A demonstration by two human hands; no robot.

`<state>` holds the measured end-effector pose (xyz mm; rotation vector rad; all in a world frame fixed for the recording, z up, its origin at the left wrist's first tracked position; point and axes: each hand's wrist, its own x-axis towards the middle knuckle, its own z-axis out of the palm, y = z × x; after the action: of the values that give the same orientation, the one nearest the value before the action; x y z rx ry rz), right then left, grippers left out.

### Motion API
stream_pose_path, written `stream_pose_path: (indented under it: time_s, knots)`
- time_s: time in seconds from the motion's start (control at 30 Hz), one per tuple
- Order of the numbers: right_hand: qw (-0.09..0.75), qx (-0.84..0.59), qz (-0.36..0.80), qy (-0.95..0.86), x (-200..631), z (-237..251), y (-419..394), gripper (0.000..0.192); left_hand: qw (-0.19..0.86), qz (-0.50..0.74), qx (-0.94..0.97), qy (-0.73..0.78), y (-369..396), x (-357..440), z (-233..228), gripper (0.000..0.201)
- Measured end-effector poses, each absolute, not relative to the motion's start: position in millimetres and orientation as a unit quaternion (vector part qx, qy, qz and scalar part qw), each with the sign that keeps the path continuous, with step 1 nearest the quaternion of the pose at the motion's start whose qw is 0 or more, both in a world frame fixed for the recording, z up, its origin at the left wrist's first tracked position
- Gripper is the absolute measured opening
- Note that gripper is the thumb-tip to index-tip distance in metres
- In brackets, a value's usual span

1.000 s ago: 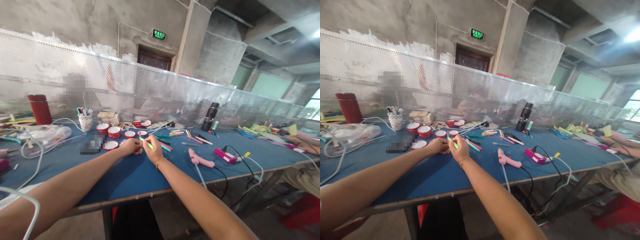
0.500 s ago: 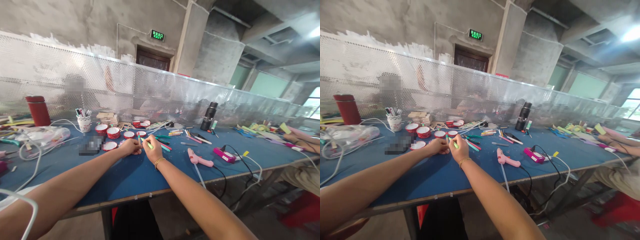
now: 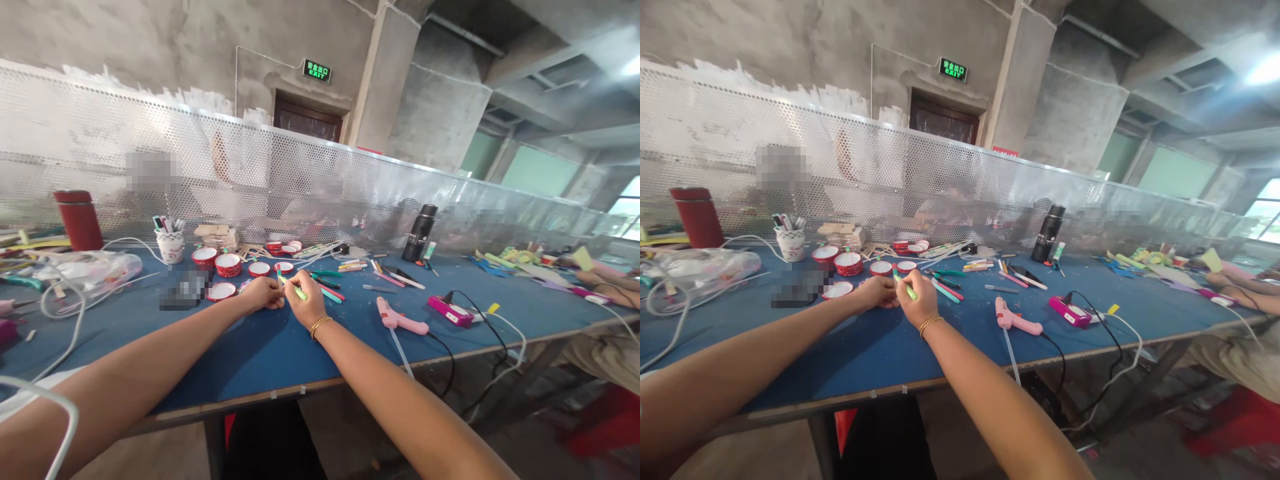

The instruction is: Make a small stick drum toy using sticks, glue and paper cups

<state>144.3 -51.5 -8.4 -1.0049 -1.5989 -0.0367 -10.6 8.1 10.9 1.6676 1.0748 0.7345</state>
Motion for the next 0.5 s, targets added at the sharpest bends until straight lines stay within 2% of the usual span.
stream_pose_path:
  time_s: [0.5]
  knots:
    - [0.563,-0.448,-0.047,-0.693,143.1,-5.9,-54.5,0.016,0.489,0.307,0.683,0.448,4.2,-9.7,13.7,0.028]
